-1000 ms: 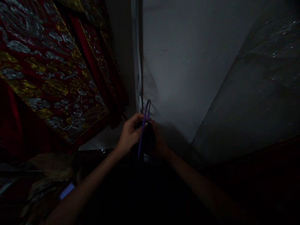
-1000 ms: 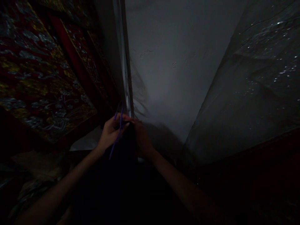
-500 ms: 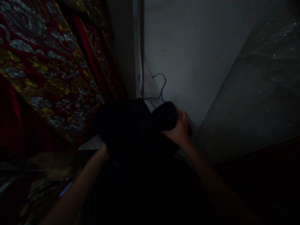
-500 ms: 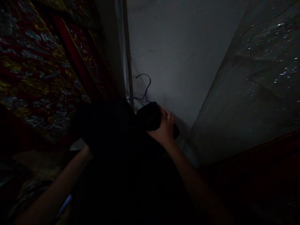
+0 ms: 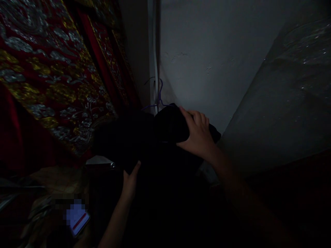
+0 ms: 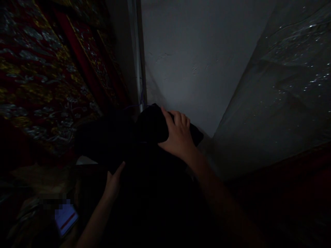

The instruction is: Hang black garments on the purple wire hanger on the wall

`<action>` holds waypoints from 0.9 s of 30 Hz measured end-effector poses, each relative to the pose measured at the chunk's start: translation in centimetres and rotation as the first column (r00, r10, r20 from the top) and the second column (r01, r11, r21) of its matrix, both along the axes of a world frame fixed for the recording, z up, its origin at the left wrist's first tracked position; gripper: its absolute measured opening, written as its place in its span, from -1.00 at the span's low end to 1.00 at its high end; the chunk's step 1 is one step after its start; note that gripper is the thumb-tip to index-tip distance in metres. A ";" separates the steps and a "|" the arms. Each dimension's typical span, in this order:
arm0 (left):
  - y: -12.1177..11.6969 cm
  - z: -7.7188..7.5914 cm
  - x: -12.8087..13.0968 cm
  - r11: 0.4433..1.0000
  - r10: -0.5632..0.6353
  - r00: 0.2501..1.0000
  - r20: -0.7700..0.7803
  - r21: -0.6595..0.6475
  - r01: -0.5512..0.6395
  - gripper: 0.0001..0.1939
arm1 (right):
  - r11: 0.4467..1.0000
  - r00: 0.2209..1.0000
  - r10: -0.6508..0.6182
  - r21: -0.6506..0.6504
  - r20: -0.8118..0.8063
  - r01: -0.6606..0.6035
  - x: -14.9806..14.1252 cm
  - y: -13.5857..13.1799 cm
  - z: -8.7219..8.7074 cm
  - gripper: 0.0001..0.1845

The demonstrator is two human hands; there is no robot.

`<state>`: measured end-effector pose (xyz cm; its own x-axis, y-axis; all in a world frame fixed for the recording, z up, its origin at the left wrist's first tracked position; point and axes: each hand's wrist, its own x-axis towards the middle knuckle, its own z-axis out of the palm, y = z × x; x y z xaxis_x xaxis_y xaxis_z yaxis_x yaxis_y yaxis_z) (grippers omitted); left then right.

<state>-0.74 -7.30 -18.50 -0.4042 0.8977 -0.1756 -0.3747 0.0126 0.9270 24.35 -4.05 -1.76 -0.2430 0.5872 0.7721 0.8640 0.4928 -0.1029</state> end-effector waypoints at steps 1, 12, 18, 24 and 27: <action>-0.3 -0.3 0.2 1.000 0.013 1.000 0.027 -0.011 -0.012 -0.44 | 1.000 0.999 0.020 0.009 -0.038 -0.020 -0.1 -0.8 -0.8 0.12; -3.0 -1.5 1.8 0.992 -0.070 0.993 0.097 -0.096 0.079 -0.45 | 0.722 0.654 -0.296 -0.611 -0.696 -0.323 -8.8 -2.1 -17.2 -0.44; -3.8 -1.4 1.5 0.996 -0.067 0.997 0.039 -0.051 0.069 -0.41 | 0.641 0.654 -0.213 -0.609 -0.726 -0.467 -9.4 -1.9 -18.3 -0.61; -3.7 -1.4 1.2 0.990 -0.140 0.990 0.025 -0.004 0.140 -0.42 | 0.611 0.528 -0.103 -0.472 -0.843 -0.635 -9.5 -3.0 -17.5 -0.79; -3.5 -1.9 0.8 0.993 -0.117 0.993 0.007 -0.032 0.117 -0.47 | 0.621 0.506 -0.074 -0.437 -0.859 -0.651 -9.7 -3.4 -17.0 -0.77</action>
<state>0.03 -10.78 -20.42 -0.2961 0.9325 -0.2067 -0.3736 0.0860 0.9236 14.62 -7.43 -18.72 -0.0687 0.9851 0.1575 0.0585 0.1616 -0.9851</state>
